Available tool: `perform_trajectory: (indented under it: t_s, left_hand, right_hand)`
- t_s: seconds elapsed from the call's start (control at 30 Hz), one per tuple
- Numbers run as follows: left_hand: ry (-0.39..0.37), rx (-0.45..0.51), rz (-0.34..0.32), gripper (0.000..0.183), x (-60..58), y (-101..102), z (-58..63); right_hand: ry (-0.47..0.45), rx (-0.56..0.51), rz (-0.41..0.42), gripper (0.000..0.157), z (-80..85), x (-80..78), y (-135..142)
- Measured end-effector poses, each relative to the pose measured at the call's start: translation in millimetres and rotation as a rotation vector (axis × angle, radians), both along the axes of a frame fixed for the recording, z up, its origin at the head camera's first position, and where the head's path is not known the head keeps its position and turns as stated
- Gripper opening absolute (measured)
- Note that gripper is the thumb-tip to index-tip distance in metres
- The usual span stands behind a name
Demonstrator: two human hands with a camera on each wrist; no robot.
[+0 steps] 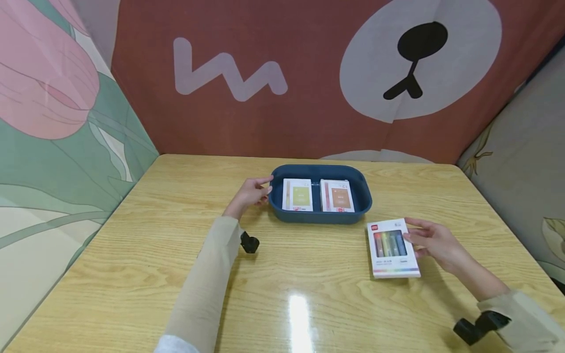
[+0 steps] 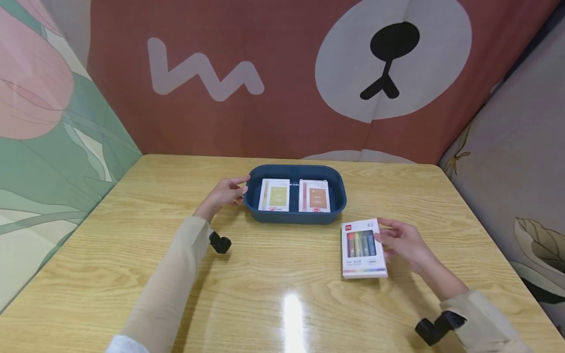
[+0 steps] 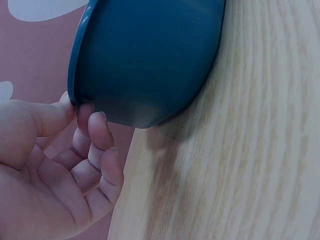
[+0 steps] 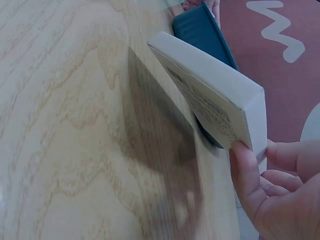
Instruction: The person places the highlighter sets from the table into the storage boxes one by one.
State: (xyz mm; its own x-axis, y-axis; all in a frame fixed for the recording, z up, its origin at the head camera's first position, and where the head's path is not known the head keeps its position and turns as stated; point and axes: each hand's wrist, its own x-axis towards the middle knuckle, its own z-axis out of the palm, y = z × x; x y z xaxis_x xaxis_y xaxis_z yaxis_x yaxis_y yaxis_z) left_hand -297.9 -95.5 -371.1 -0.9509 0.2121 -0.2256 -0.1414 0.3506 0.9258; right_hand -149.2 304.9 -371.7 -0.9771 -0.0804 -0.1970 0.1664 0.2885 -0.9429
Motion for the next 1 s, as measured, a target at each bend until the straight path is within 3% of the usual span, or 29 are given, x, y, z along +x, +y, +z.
perform_trajectory:
  t_s: [0.6,1.0]
  left_hand:
    - [-0.006,0.001,0.003,0.041,-0.6,0,-0.1]
    - [0.010,-0.006,-0.004,0.041,-1.9,-1,-1.6]
  right_hand:
    - [0.033,0.084,0.063,0.053,20.6,-4.2,10]
    - [0.059,0.120,0.030,0.055,37.1,-16.3,3]
